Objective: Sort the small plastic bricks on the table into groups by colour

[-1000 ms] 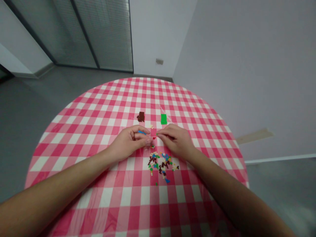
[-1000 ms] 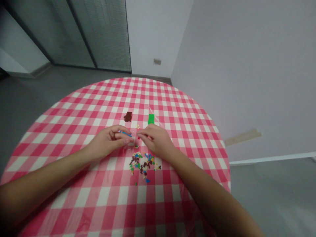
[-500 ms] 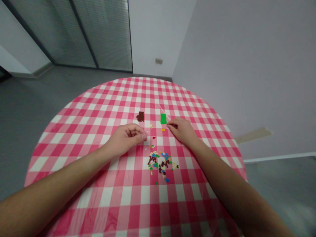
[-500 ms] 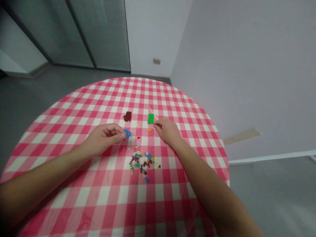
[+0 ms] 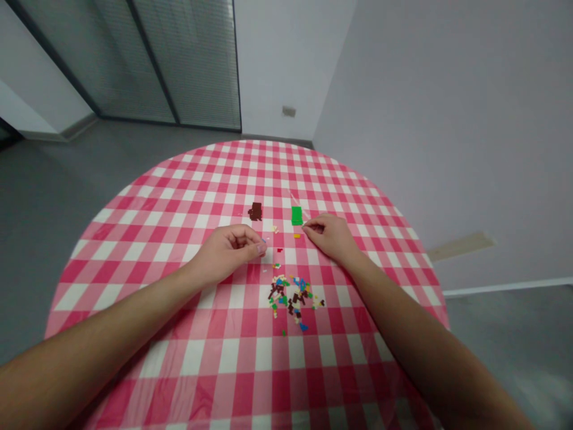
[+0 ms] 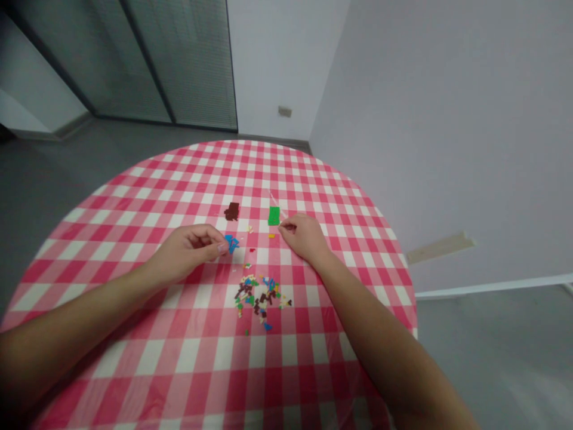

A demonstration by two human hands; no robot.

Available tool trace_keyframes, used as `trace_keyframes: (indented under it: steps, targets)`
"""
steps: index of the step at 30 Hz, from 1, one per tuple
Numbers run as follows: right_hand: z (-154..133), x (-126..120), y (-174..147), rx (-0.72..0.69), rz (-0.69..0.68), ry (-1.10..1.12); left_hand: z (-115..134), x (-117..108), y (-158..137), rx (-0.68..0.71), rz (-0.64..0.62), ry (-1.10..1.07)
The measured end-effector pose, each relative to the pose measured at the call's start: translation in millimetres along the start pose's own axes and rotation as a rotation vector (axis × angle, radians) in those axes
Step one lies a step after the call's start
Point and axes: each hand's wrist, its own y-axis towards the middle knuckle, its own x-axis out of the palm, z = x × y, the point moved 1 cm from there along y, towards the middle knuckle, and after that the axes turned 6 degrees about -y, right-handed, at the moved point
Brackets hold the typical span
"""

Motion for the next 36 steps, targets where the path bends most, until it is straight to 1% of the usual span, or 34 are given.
trace_keyframes:
  steps: [12,16,20,36]
  targets:
    - [-1.8,4.0,0.6,0.03,0.032,-0.032,-1.1,-0.4,0.0,-0.005,-0.002,0.007]
    - [-1.4,4.5,-0.4,-0.014,0.059,-0.015,-1.1,-0.3,0.0,-0.007,-0.002,0.005]
    - [-1.1,5.1,-0.7,-0.062,0.04,-0.025,0.0,-0.2,-0.6,0.003,-0.006,0.012]
    - [-0.6,6.1,0.8,-0.011,0.048,-0.041,-0.8,-0.3,-2.1,-0.009,-0.021,0.035]
